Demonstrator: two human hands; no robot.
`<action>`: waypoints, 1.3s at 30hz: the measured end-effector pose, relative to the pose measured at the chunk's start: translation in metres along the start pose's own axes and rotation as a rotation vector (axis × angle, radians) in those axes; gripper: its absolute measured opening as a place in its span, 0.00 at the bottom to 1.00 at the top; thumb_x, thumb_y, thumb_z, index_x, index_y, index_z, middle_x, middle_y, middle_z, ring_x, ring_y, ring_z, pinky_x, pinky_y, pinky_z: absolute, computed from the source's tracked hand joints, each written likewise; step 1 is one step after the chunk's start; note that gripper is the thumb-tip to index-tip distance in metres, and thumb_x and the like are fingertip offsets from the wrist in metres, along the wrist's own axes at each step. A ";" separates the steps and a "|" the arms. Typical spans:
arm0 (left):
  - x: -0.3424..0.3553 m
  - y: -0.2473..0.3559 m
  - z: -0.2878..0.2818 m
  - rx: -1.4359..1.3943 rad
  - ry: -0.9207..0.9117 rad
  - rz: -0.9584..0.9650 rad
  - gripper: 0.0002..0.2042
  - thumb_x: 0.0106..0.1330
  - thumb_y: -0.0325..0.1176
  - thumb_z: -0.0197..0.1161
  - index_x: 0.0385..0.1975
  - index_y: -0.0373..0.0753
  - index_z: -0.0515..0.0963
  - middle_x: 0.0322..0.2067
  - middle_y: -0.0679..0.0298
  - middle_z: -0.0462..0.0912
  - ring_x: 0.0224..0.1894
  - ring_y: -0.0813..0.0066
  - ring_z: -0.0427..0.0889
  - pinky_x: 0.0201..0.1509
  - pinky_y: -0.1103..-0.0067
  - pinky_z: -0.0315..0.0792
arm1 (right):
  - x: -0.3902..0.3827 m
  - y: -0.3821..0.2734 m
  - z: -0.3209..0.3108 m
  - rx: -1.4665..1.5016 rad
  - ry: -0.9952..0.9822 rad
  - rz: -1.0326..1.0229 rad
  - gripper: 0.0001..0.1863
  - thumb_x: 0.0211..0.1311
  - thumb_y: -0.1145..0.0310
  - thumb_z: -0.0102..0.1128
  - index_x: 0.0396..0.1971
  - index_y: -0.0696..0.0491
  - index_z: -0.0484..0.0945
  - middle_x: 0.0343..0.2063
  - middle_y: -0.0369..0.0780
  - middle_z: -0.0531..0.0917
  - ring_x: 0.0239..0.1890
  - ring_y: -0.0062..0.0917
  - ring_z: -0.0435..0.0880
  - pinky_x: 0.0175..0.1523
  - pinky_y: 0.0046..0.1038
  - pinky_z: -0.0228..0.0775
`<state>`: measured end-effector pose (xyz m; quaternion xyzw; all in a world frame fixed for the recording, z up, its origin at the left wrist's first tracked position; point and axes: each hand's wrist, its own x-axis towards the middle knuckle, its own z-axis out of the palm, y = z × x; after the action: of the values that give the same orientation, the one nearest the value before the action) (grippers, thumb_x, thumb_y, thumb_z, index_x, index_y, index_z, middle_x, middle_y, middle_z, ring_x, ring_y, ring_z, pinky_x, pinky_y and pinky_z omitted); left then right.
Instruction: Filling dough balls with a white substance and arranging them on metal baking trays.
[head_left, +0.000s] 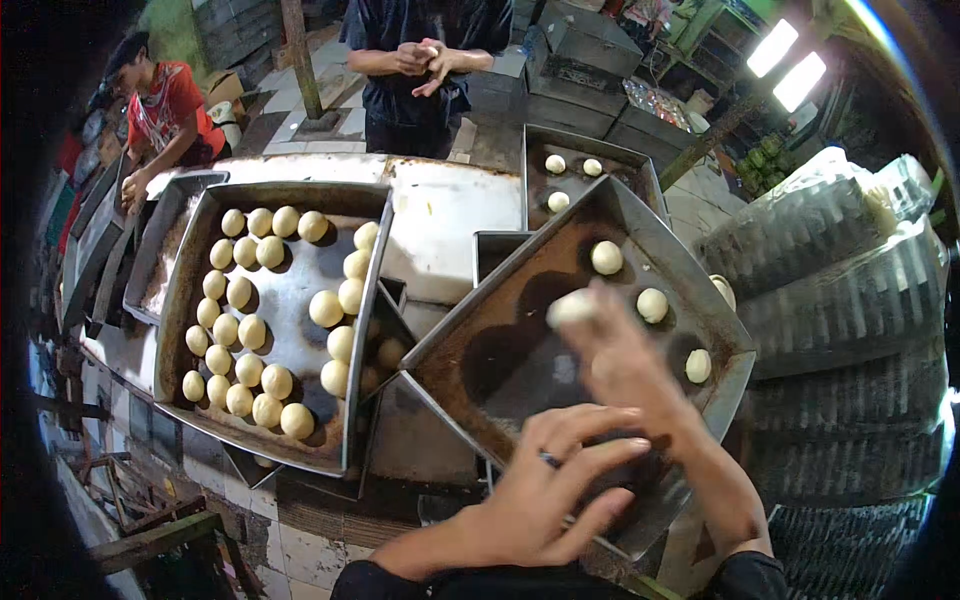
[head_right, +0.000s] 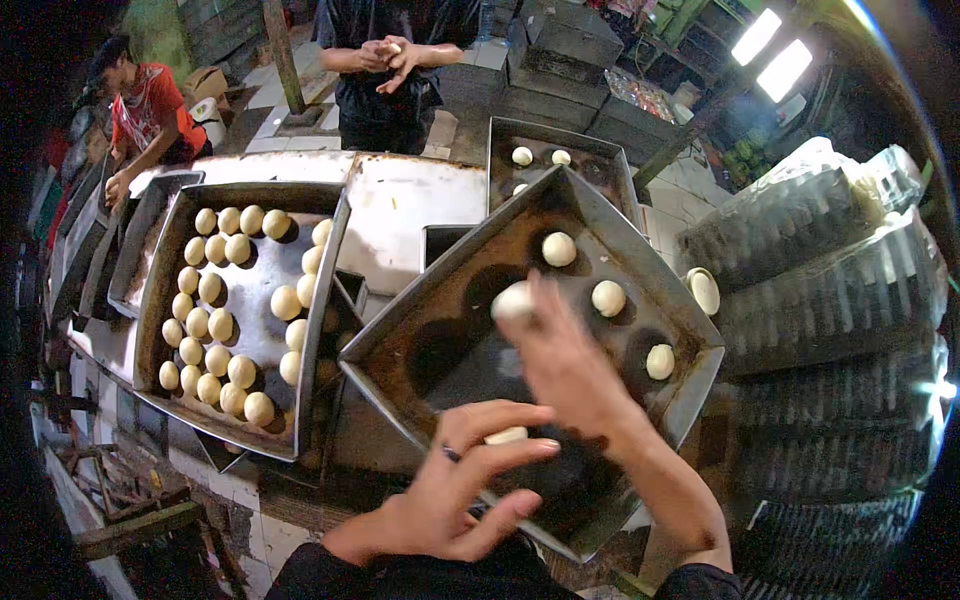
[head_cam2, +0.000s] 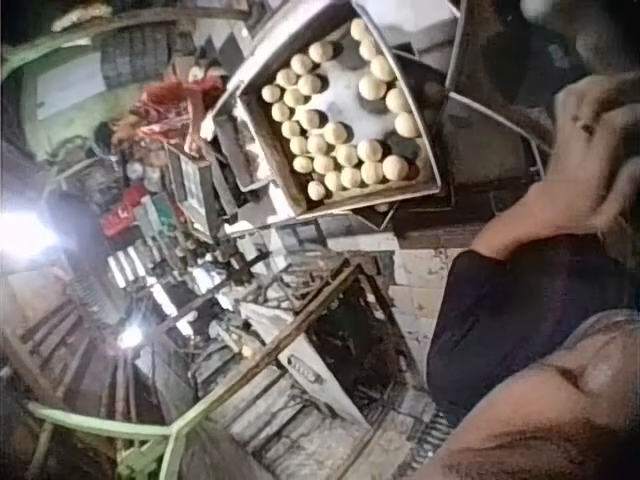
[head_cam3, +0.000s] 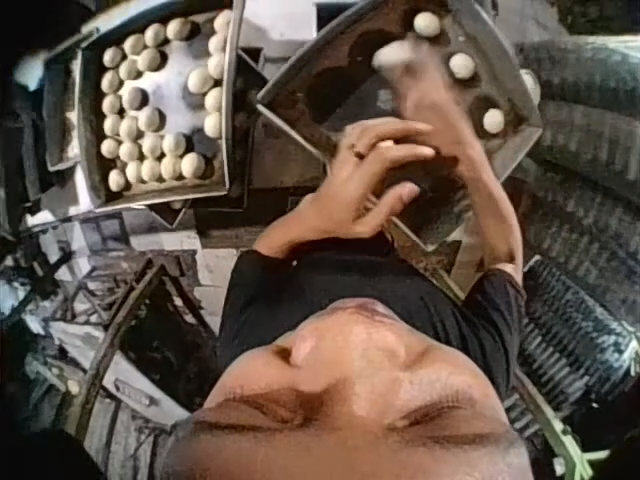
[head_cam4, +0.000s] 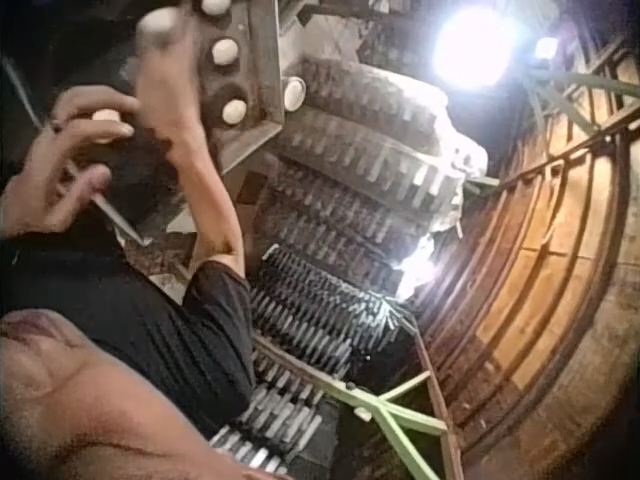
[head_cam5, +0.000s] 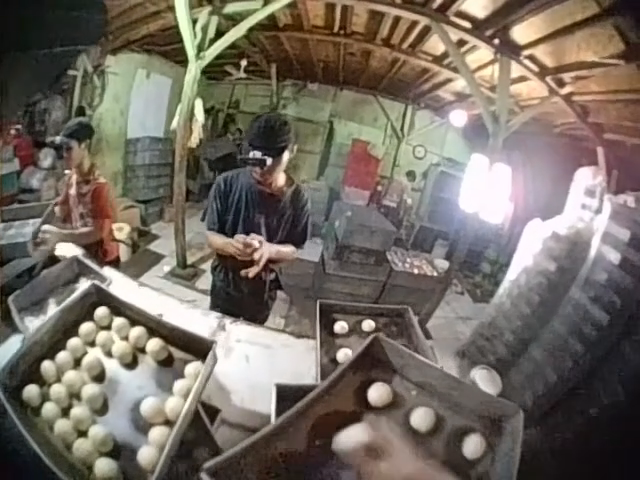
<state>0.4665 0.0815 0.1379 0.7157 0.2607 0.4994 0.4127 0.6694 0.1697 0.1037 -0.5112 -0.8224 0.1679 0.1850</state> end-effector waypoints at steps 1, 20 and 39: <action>0.000 -0.005 -0.001 0.121 0.007 -0.052 0.19 0.65 0.30 0.65 0.56 0.37 0.76 0.60 0.51 0.75 0.61 0.51 0.73 0.65 0.63 0.64 | -0.017 -0.004 -0.003 0.006 0.022 -0.076 0.21 0.60 0.81 0.57 0.54 0.53 0.80 0.62 0.57 0.71 0.64 0.55 0.72 0.69 0.43 0.65; 0.088 -0.134 0.076 1.221 0.077 -0.510 0.21 0.61 0.33 0.69 0.53 0.34 0.75 0.51 0.43 0.79 0.53 0.39 0.77 0.59 0.57 0.72 | -0.216 0.097 -0.038 0.172 0.412 -0.423 0.06 0.58 0.66 0.63 0.32 0.51 0.80 0.33 0.35 0.81 0.39 0.27 0.77 0.48 0.31 0.63; -0.141 -0.058 -0.099 1.280 0.582 -0.514 0.12 0.68 0.28 0.59 0.50 0.36 0.75 0.45 0.48 0.80 0.50 0.45 0.78 0.55 0.58 0.72 | -0.226 0.089 0.012 0.016 0.697 -0.217 0.23 0.75 0.61 0.36 0.36 0.57 0.82 0.50 0.47 0.82 0.59 0.41 0.76 0.67 0.50 0.60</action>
<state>0.3252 0.0333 0.0339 0.5716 0.7580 0.3071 -0.0665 0.8254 0.0021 0.0223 -0.4462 -0.7579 -0.0308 0.4749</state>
